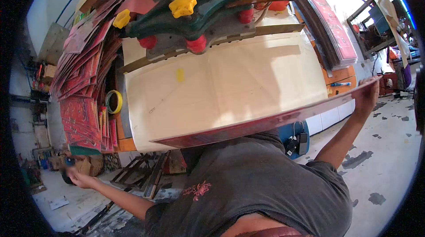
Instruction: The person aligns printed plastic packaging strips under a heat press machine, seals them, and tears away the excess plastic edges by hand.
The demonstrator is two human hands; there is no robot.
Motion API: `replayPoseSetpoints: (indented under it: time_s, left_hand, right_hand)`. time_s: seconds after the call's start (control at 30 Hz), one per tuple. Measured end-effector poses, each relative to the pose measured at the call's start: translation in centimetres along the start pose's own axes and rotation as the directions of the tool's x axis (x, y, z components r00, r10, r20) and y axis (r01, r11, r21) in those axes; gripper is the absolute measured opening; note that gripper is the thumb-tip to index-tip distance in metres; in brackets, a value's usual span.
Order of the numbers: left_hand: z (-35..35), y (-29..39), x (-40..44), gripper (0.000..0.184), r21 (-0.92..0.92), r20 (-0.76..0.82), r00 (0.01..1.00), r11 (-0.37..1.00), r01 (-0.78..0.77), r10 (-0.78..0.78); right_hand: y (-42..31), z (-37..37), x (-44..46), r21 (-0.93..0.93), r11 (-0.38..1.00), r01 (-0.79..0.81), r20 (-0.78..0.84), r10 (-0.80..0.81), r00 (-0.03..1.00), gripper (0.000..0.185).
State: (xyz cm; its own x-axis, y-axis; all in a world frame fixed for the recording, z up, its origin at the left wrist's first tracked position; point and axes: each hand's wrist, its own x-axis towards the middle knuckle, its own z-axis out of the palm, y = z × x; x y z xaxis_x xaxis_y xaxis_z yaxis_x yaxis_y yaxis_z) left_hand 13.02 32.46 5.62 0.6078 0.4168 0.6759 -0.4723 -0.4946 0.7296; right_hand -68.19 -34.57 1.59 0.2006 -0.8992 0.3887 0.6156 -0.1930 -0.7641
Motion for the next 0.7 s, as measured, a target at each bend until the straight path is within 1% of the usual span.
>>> replayPoseSetpoints:
  time_s: [0.03,0.07,0.1,0.13,0.2,0.23,0.27,0.3,0.33,0.37,0.4,0.47,0.5,0.57,0.6,0.67,0.7]
  left_hand:
    - [0.4,2.1,-1.0,0.042,-0.003,0.000,1.000,1.000,0.001,-0.001]
    - [0.7,5.1,-2.3,0.041,-0.077,0.091,0.992,0.993,-0.084,0.091]
    - [1.0,8.1,-3.6,0.040,-0.156,0.175,0.966,0.974,-0.161,0.188]
    - [1.5,11.1,-5.1,0.040,-0.158,0.175,0.967,0.974,-0.160,0.187]
    - [2.4,16.7,-8.3,0.037,-0.243,0.440,0.885,0.969,-0.050,0.156]
    - [2.4,18.9,-9.8,0.040,-0.218,0.539,0.804,0.964,-0.153,0.249]
    - [2.3,20.7,-11.4,0.042,-0.202,0.632,0.703,0.945,-0.257,0.327]
    - [2.5,22.3,-13.5,0.048,-0.306,0.739,0.563,0.929,-0.208,0.370]
    - [2.9,23.9,-15.4,0.055,-0.398,0.815,0.402,0.907,-0.139,0.419]
    - [3.3,26.0,-16.8,0.062,-0.467,0.826,0.211,0.844,-0.265,0.523]
    - [3.5,28.0,-17.9,0.069,-0.544,0.810,0.003,0.754,-0.367,0.586]
    - [3.6,30.0,-20.8,0.070,-0.557,0.830,-0.156,0.803,-0.212,0.535]
    - [3.8,30.4,-21.8,0.070,-0.558,0.830,-0.156,0.803,-0.212,0.535]
    - [4.2,30.2,-23.3,0.063,-0.515,0.819,-0.334,0.854,-0.070,0.467]
    - [4.2,30.0,-23.5,0.063,-0.516,0.819,-0.334,0.853,-0.071,0.467]
    - [4.3,29.9,-23.8,0.053,-0.483,0.746,-0.496,0.874,0.056,0.445]
    - [4.2,30.4,-23.8,0.048,-0.511,0.712,-0.504,0.853,0.107,0.489]
  right_hand:
    - [0.7,0.6,-0.1,-0.070,0.998,0.005,-0.032,-0.007,0.999,0.032]
    - [1.4,1.9,0.0,-0.071,0.997,0.009,-0.033,-0.011,0.999,0.032]
    - [2.3,3.7,0.0,-0.131,0.991,0.009,-0.051,-0.016,0.999,0.032]
    - [3.2,5.7,-0.2,-0.191,0.982,0.008,-0.069,-0.022,0.997,0.032]
    - [4.8,11.0,-0.5,-0.203,0.979,-0.020,-0.028,0.014,1.000,0.033]
    - [5.8,12.6,-0.7,-0.195,0.978,-0.068,-0.010,0.068,0.998,0.031]
    - [7.5,11.4,-1.0,-0.219,0.975,-0.043,0.012,0.047,0.999,0.029]
    - [8.1,13.1,-1.1,-0.238,0.969,-0.072,0.080,0.093,0.992,0.029]
    - [8.9,15.8,-1.6,-0.260,0.961,-0.099,0.144,0.140,0.980,0.029]
    - [9.4,18.5,-2.1,-0.284,0.952,-0.118,0.150,0.166,0.975,0.029]
    - [9.8,20.8,-2.6,-0.308,0.941,-0.136,0.155,0.191,0.969,0.030]
    - [10.4,23.1,-3.3,-0.314,0.935,-0.166,0.204,0.237,0.950,0.031]
    - [10.3,24.3,-3.7,-0.272,0.943,-0.192,0.206,0.252,0.945,0.030]
    - [9.9,25.1,-3.8,-0.293,0.939,-0.179,0.207,0.245,0.947,0.029]
    - [9.7,25.3,-3.8,-0.313,0.935,-0.164,0.208,0.236,0.949,0.028]
    - [9.2,25.0,-3.9,-0.322,0.935,-0.148,0.202,0.220,0.954,0.025]
    - [9.0,25.0,-4.0,-0.349,0.922,-0.164,0.162,0.232,0.959,0.024]
